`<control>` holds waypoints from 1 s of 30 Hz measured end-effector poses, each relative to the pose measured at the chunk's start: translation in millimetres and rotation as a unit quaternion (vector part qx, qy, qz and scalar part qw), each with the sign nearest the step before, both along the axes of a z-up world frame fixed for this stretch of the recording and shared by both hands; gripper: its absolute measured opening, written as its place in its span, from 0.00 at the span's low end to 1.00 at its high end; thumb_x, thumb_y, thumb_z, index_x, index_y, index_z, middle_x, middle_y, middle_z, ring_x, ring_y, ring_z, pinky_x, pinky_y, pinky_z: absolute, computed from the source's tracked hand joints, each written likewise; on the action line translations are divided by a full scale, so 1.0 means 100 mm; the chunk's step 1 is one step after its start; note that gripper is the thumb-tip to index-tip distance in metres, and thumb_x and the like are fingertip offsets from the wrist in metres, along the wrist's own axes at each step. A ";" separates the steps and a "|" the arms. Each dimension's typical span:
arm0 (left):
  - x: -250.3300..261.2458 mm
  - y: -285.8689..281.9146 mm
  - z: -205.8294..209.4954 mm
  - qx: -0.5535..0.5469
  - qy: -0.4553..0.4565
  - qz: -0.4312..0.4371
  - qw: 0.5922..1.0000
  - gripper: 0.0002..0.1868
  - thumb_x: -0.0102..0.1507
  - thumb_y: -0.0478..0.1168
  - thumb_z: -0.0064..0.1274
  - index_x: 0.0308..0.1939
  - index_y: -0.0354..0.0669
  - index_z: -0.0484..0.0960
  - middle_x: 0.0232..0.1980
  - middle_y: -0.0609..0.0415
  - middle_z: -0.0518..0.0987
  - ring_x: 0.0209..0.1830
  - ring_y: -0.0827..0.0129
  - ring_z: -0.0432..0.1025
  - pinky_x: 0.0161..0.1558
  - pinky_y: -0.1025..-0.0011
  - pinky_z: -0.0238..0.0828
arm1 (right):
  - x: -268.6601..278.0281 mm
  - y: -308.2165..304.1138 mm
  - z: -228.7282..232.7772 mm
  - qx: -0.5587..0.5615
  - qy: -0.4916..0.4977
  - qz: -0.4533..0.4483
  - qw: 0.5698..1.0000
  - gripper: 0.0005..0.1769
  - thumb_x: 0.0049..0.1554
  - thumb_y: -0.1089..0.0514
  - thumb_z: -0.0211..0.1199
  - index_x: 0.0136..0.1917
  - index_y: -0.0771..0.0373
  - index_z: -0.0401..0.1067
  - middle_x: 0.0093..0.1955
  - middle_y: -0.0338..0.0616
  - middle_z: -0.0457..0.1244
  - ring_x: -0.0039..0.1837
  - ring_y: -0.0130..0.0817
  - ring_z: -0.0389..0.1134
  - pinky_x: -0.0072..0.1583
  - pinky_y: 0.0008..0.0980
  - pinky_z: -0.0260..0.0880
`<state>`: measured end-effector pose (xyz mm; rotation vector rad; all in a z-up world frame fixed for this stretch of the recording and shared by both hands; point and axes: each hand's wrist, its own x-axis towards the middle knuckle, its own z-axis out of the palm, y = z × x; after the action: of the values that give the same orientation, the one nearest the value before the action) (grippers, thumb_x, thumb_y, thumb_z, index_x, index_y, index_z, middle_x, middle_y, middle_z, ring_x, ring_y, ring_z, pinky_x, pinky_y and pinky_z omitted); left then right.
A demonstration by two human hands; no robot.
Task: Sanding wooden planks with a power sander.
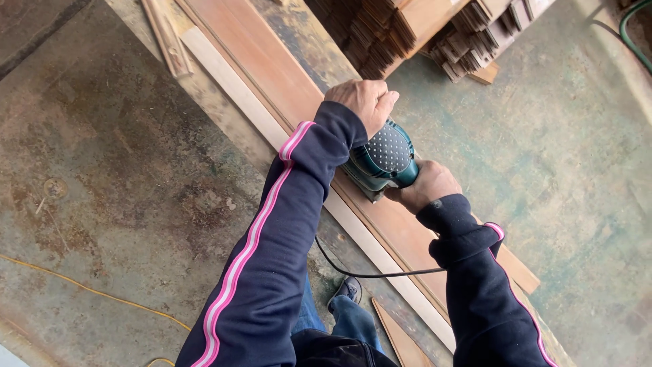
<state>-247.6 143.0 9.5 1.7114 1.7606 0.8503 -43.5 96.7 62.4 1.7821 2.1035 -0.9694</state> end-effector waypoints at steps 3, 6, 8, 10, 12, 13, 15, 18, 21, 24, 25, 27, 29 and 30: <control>0.65 -0.26 0.02 -0.004 0.000 -0.010 1.000 0.21 0.66 0.55 0.49 0.32 0.43 0.84 0.33 0.41 0.83 0.35 0.45 0.79 0.39 0.52 0.74 | 0.62 -0.30 -0.04 -0.009 -0.043 -0.032 0.999 0.26 0.42 0.44 0.78 0.47 0.64 0.80 0.42 0.58 0.71 0.48 0.51 0.75 0.53 0.45 0.73; 1.26 -0.54 0.04 -0.026 -0.004 -0.034 0.999 0.21 0.66 0.55 0.48 0.33 0.43 0.84 0.32 0.41 0.83 0.34 0.45 0.79 0.39 0.52 0.74 | 1.26 -0.63 -0.13 -0.012 -0.011 -0.057 0.998 0.25 0.41 0.46 0.76 0.48 0.63 0.80 0.41 0.58 0.72 0.47 0.51 0.75 0.52 0.46 0.73; 1.69 -0.71 0.00 -0.031 -0.003 -0.052 0.998 0.21 0.66 0.55 0.48 0.34 0.43 0.84 0.32 0.41 0.83 0.34 0.46 0.79 0.39 0.53 0.75 | 1.65 -0.84 -0.13 -0.010 -0.030 -0.062 0.998 0.26 0.42 0.44 0.77 0.48 0.63 0.79 0.42 0.58 0.72 0.48 0.52 0.75 0.53 0.46 0.73; 2.11 -0.94 -0.04 -0.039 -0.002 -0.063 0.997 0.21 0.66 0.55 0.47 0.35 0.44 0.84 0.32 0.41 0.83 0.34 0.46 0.79 0.40 0.53 0.75 | 2.05 -1.09 -0.15 -0.012 -0.050 -0.060 0.997 0.27 0.42 0.43 0.77 0.49 0.63 0.79 0.42 0.59 0.71 0.48 0.53 0.74 0.54 0.46 0.73; 2.50 -1.14 -0.04 -0.035 0.000 -0.068 0.997 0.20 0.67 0.55 0.47 0.35 0.44 0.84 0.33 0.41 0.83 0.35 0.44 0.79 0.40 0.51 0.74 | 2.43 -1.32 -0.16 -0.016 -0.026 -0.089 0.996 0.25 0.41 0.44 0.76 0.48 0.61 0.80 0.42 0.57 0.72 0.48 0.52 0.75 0.53 0.46 0.74; 2.70 -1.24 -0.06 -0.033 0.003 -0.075 0.997 0.20 0.67 0.55 0.47 0.35 0.44 0.84 0.33 0.41 0.83 0.35 0.44 0.79 0.40 0.51 0.74 | 2.62 -1.44 -0.16 -0.014 -0.023 -0.097 0.995 0.25 0.41 0.44 0.76 0.48 0.61 0.80 0.42 0.57 0.72 0.48 0.52 0.75 0.53 0.46 0.74; 3.09 -1.41 -0.09 -0.024 -0.014 -0.089 0.996 0.19 0.66 0.55 0.46 0.37 0.46 0.85 0.32 0.40 0.83 0.35 0.43 0.78 0.40 0.50 0.74 | 2.97 -1.66 -0.14 -0.022 -0.061 -0.091 0.994 0.25 0.42 0.42 0.76 0.47 0.60 0.80 0.43 0.56 0.72 0.50 0.51 0.75 0.55 0.46 0.73; 3.67 -1.67 -0.17 -0.027 -0.014 -0.119 0.992 0.19 0.66 0.55 0.46 0.37 0.46 0.84 0.32 0.39 0.83 0.35 0.43 0.79 0.40 0.50 0.74 | 3.54 -2.01 -0.23 -0.028 -0.058 -0.121 0.991 0.27 0.42 0.42 0.76 0.49 0.59 0.79 0.45 0.57 0.72 0.52 0.51 0.74 0.56 0.46 0.73; 4.21 -1.97 -0.16 -0.056 -0.015 -0.142 0.988 0.21 0.67 0.56 0.45 0.34 0.45 0.83 0.31 0.41 0.83 0.34 0.45 0.79 0.40 0.51 0.74 | 3.98 -2.33 -0.16 -0.056 -0.100 -0.141 0.983 0.27 0.43 0.40 0.75 0.52 0.56 0.78 0.47 0.55 0.72 0.53 0.51 0.74 0.58 0.46 0.73; 4.72 -2.28 -0.20 -0.051 -0.048 -0.148 0.986 0.20 0.68 0.55 0.45 0.36 0.45 0.83 0.28 0.41 0.82 0.30 0.47 0.79 0.39 0.52 0.74 | 4.54 -2.65 -0.29 -0.077 -0.118 -0.150 0.979 0.27 0.44 0.38 0.75 0.50 0.56 0.79 0.47 0.52 0.73 0.52 0.47 0.76 0.58 0.44 0.74; 4.87 -2.38 -0.22 -0.050 -0.046 -0.148 0.987 0.20 0.68 0.55 0.45 0.36 0.45 0.83 0.28 0.41 0.82 0.30 0.47 0.79 0.39 0.52 0.74 | 4.67 -2.74 -0.30 -0.076 -0.116 -0.150 0.979 0.27 0.44 0.38 0.75 0.50 0.56 0.79 0.47 0.52 0.73 0.52 0.47 0.76 0.58 0.44 0.74; 5.15 -2.58 -0.26 -0.048 -0.056 -0.156 0.985 0.20 0.69 0.54 0.44 0.37 0.44 0.81 0.28 0.41 0.82 0.29 0.48 0.79 0.39 0.53 0.74 | 4.92 -2.91 -0.32 -0.086 -0.130 -0.167 0.974 0.27 0.43 0.37 0.76 0.49 0.56 0.80 0.45 0.51 0.74 0.50 0.47 0.77 0.57 0.44 0.75; 5.27 -2.72 -0.28 -0.037 -0.066 -0.149 0.986 0.19 0.68 0.54 0.46 0.36 0.43 0.81 0.28 0.41 0.82 0.30 0.48 0.79 0.39 0.51 0.73 | 5.14 -3.10 -0.45 -0.082 -0.136 -0.171 0.972 0.28 0.42 0.37 0.76 0.48 0.56 0.80 0.44 0.52 0.74 0.50 0.47 0.77 0.57 0.44 0.76; 5.33 -2.79 -0.30 -0.025 -0.077 -0.142 0.987 0.19 0.68 0.54 0.47 0.36 0.43 0.81 0.28 0.41 0.82 0.31 0.47 0.79 0.40 0.50 0.72 | 5.24 -3.19 -0.52 -0.079 -0.142 -0.175 0.971 0.29 0.41 0.36 0.77 0.48 0.57 0.81 0.43 0.52 0.74 0.49 0.48 0.78 0.56 0.44 0.77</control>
<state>285.9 -136.0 -20.1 1.7605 1.3843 0.7803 480.5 -222.6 10.2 2.1041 1.5322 -0.8666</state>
